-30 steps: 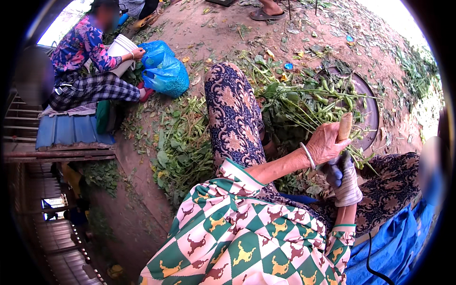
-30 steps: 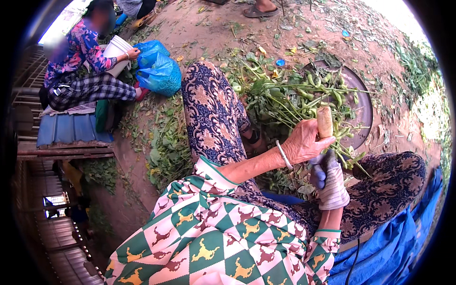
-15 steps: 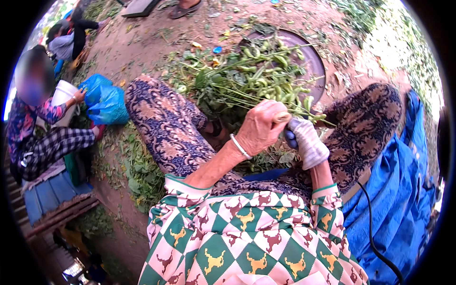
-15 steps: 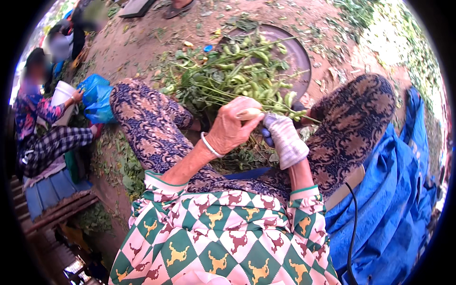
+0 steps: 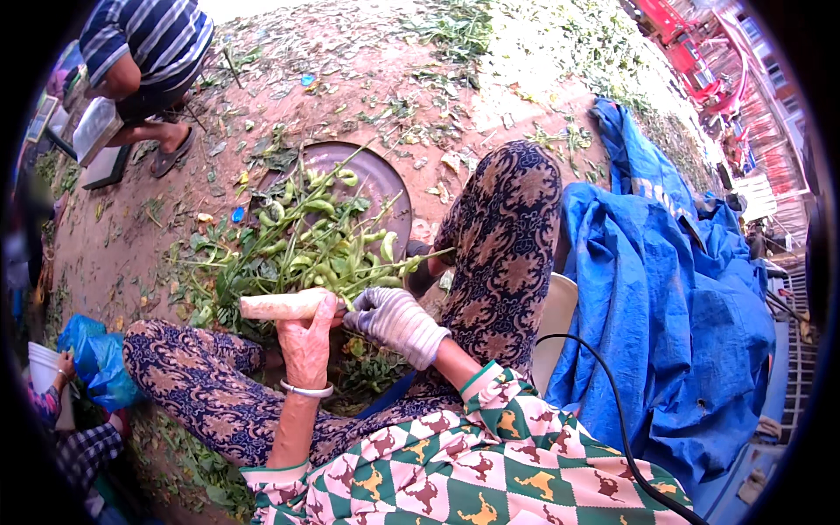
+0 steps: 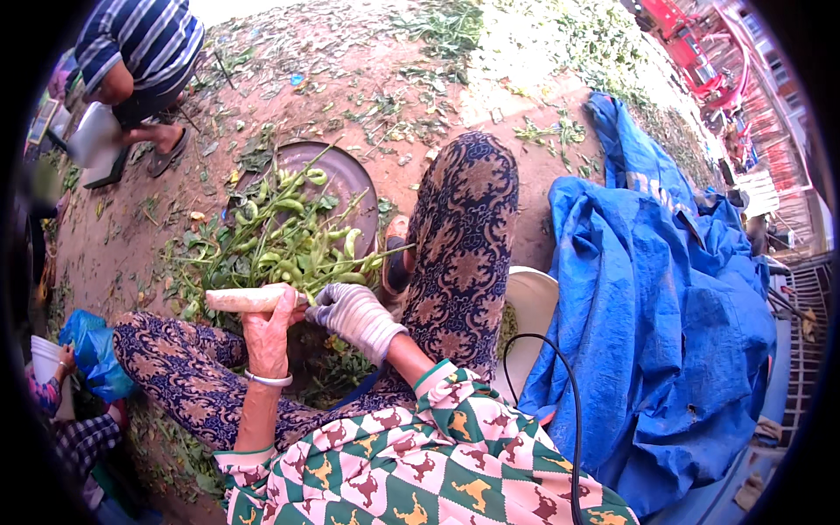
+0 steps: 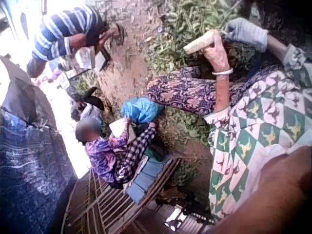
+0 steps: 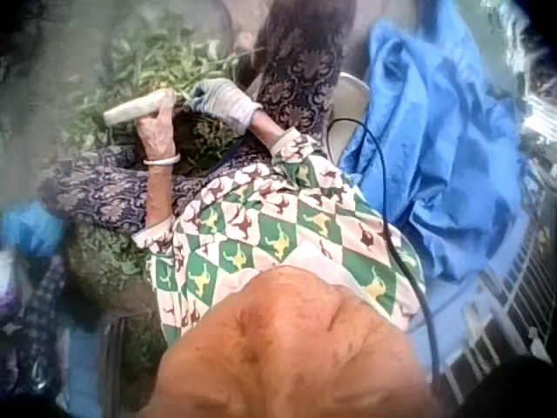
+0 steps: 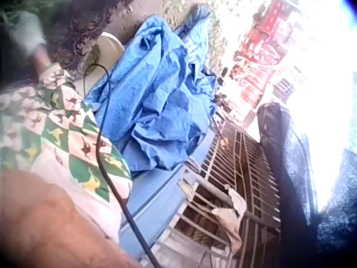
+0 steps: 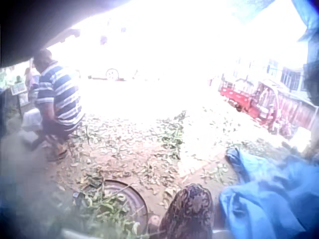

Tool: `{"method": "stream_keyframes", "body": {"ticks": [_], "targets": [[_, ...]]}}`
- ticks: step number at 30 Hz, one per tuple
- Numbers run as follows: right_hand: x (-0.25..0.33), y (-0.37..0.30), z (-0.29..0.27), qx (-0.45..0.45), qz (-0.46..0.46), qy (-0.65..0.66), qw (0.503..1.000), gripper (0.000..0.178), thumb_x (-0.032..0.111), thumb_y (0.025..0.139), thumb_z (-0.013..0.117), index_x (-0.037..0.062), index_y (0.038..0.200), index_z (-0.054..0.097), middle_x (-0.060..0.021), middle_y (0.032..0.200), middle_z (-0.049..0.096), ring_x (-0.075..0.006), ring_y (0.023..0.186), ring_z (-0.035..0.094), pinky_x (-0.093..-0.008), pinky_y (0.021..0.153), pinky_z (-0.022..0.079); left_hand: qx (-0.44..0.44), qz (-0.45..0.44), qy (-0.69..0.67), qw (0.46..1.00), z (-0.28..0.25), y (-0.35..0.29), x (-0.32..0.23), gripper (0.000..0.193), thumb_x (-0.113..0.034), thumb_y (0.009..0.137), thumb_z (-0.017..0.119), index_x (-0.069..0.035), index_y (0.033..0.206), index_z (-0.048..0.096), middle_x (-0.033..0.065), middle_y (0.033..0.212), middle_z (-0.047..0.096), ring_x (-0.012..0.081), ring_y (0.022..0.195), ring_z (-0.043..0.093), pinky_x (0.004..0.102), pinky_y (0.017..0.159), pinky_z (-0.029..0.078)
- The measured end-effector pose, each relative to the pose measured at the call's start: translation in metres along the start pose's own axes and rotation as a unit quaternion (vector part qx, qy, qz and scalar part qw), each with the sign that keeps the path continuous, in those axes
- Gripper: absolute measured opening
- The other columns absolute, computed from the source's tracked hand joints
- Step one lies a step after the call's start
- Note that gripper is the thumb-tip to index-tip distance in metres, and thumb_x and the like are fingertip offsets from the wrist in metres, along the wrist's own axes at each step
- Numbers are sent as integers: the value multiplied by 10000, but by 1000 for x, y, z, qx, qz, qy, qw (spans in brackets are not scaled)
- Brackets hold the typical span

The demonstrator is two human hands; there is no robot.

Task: The person sits on the ground and uses a knife to trim the stems and leaves off of green vegetables, likely okra, placing the trimmed pieces into a bowl.

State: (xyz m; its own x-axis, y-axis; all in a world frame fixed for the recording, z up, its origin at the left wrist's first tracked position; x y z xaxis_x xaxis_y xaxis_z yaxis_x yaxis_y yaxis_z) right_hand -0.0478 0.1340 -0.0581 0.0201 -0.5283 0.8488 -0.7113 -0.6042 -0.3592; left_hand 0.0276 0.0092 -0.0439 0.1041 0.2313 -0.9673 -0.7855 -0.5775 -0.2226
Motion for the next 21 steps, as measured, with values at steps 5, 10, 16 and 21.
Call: {"method": "stream_keyframes", "body": {"ticks": [5,10,16,21], "targets": [[3,0,1,7,-19,-58,998,292,296,794,662,14,768,593,-107,558,524,-171,507,497,-340,511,429,13,72,103,992,9,0,-13,127,-92,835,611,5,908,571,61,782,622,140,679,612,253,584,513],[-4,-8,6,85,132,220,963,308,283,822,634,-10,755,566,-36,519,486,-126,504,454,-314,485,404,41,73,92,992,15,6,-20,100,-87,836,606,-4,884,576,51,776,622,119,680,596,252,611,502],[5,4,-10,-68,-88,-31,993,230,215,840,547,4,752,564,-183,615,545,-332,571,537,-419,556,430,42,83,77,993,15,7,-18,80,-59,816,619,5,856,591,15,750,594,93,665,548,246,616,453],[-9,1,13,64,54,202,976,276,254,918,464,41,785,577,-41,580,509,-155,487,474,-299,450,377,30,53,48,997,11,9,-19,97,-65,825,607,26,858,603,62,753,646,122,664,608,252,634,498]]}}
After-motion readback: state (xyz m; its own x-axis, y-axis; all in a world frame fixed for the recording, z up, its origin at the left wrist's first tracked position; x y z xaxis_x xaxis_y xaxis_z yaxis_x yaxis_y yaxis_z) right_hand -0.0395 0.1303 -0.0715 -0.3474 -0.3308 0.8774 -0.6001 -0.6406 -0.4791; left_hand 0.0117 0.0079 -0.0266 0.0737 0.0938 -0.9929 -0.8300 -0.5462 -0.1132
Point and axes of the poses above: each hand's wrist, its own y-axis towards the middle knuckle, its own z-axis out of the palm, x = y × z, the point moved 9 cm from there along y, towards the middle knuckle
